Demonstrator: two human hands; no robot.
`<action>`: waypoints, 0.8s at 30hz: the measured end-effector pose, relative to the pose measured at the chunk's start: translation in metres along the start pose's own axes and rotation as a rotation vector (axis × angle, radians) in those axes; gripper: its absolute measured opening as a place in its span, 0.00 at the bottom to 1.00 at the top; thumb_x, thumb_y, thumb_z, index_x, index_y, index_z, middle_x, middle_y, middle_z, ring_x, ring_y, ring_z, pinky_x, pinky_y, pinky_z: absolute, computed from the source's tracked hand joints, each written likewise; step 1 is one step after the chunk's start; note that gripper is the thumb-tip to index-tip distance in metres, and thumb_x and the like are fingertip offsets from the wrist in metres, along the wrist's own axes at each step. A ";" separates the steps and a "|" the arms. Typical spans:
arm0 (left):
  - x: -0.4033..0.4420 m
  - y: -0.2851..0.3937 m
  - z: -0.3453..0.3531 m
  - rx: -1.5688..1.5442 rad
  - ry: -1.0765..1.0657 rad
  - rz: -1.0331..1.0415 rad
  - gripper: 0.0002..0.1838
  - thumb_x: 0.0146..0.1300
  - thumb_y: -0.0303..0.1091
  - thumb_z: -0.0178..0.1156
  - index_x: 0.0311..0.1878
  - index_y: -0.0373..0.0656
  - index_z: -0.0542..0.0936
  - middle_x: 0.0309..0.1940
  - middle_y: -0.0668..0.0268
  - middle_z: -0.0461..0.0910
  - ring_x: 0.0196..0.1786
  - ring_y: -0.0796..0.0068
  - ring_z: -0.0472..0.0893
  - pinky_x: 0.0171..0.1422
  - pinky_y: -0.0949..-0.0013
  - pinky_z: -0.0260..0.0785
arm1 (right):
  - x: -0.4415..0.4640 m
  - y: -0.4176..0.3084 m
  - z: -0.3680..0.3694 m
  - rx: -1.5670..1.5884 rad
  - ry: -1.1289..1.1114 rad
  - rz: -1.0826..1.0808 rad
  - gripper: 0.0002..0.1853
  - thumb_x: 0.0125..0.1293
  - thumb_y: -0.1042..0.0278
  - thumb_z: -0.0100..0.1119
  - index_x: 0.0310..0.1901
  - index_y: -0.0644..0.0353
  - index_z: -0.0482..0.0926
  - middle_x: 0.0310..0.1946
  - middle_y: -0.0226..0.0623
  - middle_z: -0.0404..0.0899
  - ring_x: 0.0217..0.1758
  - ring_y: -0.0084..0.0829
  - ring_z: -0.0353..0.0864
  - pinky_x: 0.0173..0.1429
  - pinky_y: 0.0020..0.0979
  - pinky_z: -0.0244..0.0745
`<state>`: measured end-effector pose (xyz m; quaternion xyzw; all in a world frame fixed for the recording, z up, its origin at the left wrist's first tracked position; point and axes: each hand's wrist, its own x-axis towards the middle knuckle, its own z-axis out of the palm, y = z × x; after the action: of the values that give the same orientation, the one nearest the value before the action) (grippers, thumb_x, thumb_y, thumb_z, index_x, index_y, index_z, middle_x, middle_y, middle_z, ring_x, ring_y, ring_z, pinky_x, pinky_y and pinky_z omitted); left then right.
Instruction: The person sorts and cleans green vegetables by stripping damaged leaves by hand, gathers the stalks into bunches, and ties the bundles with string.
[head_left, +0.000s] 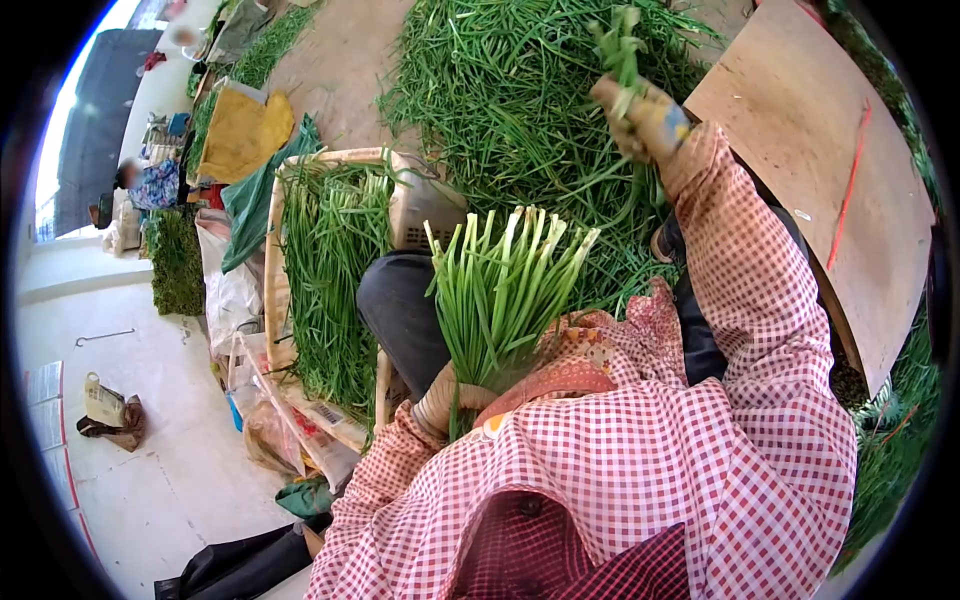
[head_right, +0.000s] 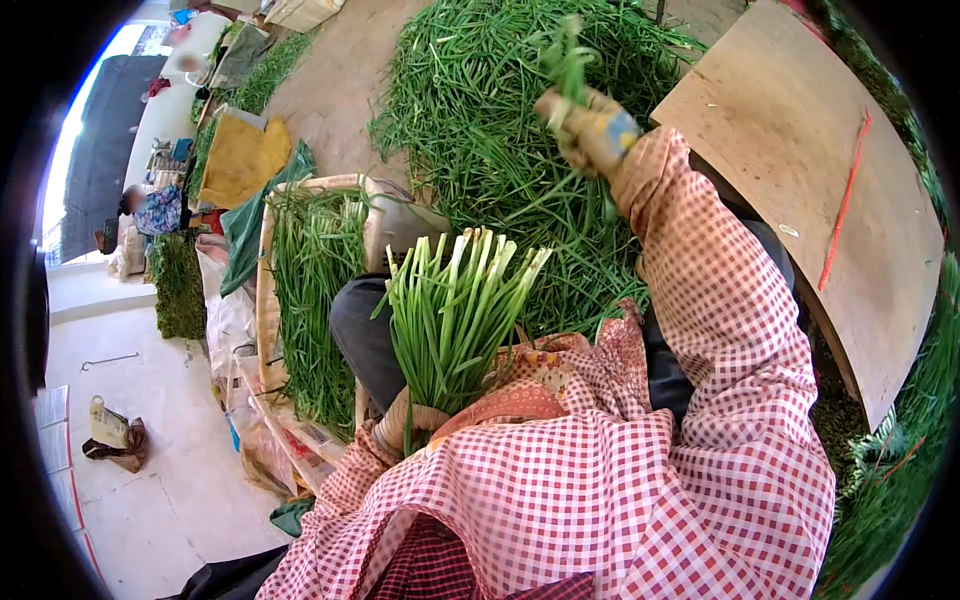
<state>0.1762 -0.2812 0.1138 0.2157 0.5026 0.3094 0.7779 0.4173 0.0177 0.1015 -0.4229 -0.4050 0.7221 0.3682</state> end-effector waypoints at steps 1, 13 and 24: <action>-0.001 0.000 0.001 -0.008 0.013 0.001 0.35 0.48 0.13 0.63 0.63 0.37 0.69 0.58 0.59 0.74 0.56 0.66 0.75 0.59 0.63 0.69 | 0.018 0.022 -0.007 0.549 -0.384 0.337 0.12 0.67 0.59 0.56 0.45 0.57 0.75 0.18 0.24 0.69 0.12 0.12 0.62 0.11 0.17 0.59; -0.004 0.001 0.019 -0.121 0.269 -0.008 0.35 0.48 0.13 0.62 0.63 0.38 0.68 0.58 0.59 0.74 0.56 0.66 0.74 0.60 0.63 0.69 | -0.010 0.038 0.006 -0.323 -0.150 -0.193 0.06 0.64 0.68 0.59 0.38 0.60 0.77 0.28 0.31 0.77 0.27 0.24 0.75 0.31 0.26 0.76; 0.010 -0.017 0.020 -0.258 0.261 0.126 0.38 0.47 0.10 0.63 0.64 0.40 0.66 0.61 0.57 0.71 0.61 0.62 0.72 0.63 0.59 0.69 | -0.056 0.061 0.069 -1.128 -0.742 -0.064 0.32 0.58 0.48 0.62 0.59 0.60 0.68 0.44 0.48 0.79 0.47 0.44 0.78 0.53 0.38 0.73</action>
<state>0.2025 -0.2864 0.1043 0.1034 0.5409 0.4444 0.7066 0.3638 -0.0741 0.0860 -0.2622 -0.8319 0.4864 -0.0513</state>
